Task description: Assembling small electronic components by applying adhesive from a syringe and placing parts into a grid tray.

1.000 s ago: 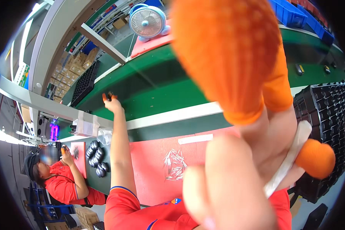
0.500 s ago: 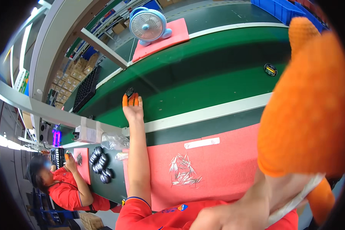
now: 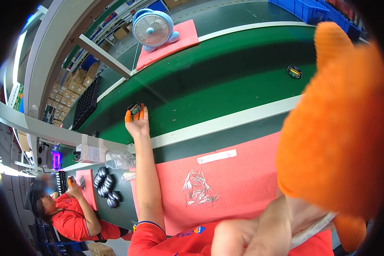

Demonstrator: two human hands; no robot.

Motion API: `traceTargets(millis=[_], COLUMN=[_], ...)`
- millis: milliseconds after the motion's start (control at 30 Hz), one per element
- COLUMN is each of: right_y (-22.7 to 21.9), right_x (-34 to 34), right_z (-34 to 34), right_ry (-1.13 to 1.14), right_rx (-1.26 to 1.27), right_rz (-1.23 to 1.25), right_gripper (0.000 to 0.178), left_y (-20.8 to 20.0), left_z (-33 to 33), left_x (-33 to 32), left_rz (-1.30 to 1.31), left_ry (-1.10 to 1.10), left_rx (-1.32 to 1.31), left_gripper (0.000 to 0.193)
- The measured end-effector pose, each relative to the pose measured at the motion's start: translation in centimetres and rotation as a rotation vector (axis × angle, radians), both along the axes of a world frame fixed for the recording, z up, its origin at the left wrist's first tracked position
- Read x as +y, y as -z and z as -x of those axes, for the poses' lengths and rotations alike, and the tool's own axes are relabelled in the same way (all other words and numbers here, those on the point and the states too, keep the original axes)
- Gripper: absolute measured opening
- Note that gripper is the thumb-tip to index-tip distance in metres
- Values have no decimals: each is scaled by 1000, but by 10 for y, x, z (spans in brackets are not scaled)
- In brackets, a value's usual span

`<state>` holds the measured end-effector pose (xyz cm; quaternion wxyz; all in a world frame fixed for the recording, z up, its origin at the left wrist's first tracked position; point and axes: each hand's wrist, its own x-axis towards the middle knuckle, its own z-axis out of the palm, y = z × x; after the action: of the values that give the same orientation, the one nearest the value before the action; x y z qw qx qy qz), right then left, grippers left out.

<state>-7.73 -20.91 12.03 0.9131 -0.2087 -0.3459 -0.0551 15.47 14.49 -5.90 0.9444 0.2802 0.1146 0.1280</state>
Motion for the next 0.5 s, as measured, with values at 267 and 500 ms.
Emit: traceTargets(millis=[267, 500], right_y=[-15, 19], right_x=[11, 42], right_z=[-5, -58], right_ry=[-62, -166], right_rx=[37, 374], right_rz=[50, 18], right_gripper=[66, 51], left_y=[7, -62], left_z=[-11, 66], left_x=[12, -92], left_rz=[127, -853], left_ry=[131, 292], left_rx=[19, -143], left_gripper=[34, 30])
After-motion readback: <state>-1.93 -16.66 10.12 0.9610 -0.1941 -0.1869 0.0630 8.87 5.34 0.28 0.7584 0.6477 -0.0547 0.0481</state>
